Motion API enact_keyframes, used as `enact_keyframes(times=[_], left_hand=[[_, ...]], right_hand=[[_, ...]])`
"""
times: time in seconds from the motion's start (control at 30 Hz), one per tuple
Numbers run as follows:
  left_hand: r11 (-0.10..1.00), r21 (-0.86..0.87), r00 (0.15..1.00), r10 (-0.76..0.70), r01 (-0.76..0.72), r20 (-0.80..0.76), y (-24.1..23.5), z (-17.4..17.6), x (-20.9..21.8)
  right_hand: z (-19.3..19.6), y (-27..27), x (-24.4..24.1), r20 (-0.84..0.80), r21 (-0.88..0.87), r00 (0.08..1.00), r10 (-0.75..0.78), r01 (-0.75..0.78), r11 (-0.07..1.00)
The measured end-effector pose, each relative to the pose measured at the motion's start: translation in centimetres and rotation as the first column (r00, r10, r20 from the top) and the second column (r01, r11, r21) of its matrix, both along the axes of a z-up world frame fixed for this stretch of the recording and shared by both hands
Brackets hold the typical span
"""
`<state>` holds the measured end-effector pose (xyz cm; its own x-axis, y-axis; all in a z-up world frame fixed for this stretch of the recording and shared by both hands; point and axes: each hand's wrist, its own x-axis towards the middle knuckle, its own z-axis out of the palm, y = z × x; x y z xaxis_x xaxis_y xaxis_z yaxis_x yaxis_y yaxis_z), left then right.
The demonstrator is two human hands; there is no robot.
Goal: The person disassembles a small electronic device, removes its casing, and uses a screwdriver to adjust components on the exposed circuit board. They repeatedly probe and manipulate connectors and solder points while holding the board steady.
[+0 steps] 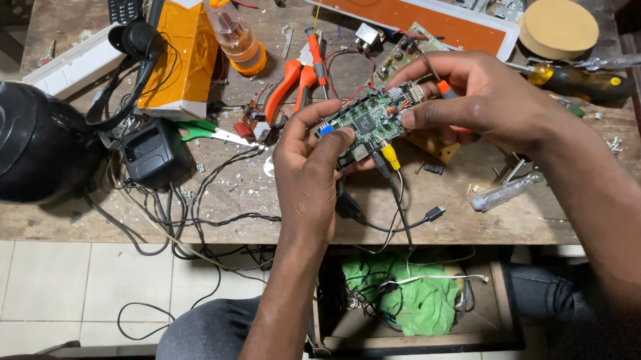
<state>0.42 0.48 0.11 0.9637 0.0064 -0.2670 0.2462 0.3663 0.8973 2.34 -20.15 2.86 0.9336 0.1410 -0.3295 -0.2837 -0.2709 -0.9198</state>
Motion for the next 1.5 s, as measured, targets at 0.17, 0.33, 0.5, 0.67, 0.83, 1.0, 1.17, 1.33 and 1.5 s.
enact_keyframes(times=[0.17, 0.33, 0.5, 0.67, 0.83, 1.0, 1.17, 1.33, 1.5], left_hand=[[1.000, 0.013, 1.000, -0.006, 0.007, -0.014, 0.0, 0.7, -0.2], [1.000, 0.010, 1.000, -0.014, 0.014, -0.014, 0.0, 0.5, -0.2], [1.000, -0.006, 1.000, -0.005, 0.004, -0.025, -0.2, 1.1, -0.4], [0.994, -0.070, 0.995, -0.092, 0.089, -0.032, 0.0, 1.4, -0.4], [0.990, -0.068, 0.991, -0.125, 0.122, -0.045, 0.2, 0.6, -0.3], [0.976, 0.140, 0.986, -0.161, 0.165, -0.034, -0.2, 2.3, -0.4], [0.949, 0.281, 0.988, -0.153, 0.143, 0.013, 0.6, 2.0, -0.2], [0.905, 0.384, 0.981, -0.194, 0.181, -0.004, 1.0, 2.6, -0.1], [0.944, 0.304, 0.976, -0.176, 0.131, 0.125, 0.7, 0.9, 0.3]], right_hand=[[0.9, 0.7, -0.4, -0.026, -0.002, 0.997, -0.071, 0.071, 0.997], [0.7, 0.5, -0.3, -0.041, -0.018, 0.995, -0.092, 0.091, 0.996], [0.6, 0.1, -0.2, -0.020, -0.022, 1.000, 0.004, -0.004, 1.000], [1.1, 0.1, -0.3, -0.046, -0.078, 0.999, 0.028, -0.031, 0.996], [1.1, 0.3, -0.6, -0.085, -0.135, 0.994, 0.066, -0.077, 0.988], [0.4, 0.2, -1.8, -0.087, -0.044, 0.994, 0.062, -0.066, 0.997], [0.3, 1.3, -1.7, -0.118, -0.045, 0.986, 0.117, -0.123, 0.991], [-0.2, 1.6, -1.0, -0.106, -0.068, 0.985, 0.137, -0.144, 0.987], [-1.4, 1.4, -0.2, -0.101, -0.010, 0.978, 0.180, -0.182, 0.983]])
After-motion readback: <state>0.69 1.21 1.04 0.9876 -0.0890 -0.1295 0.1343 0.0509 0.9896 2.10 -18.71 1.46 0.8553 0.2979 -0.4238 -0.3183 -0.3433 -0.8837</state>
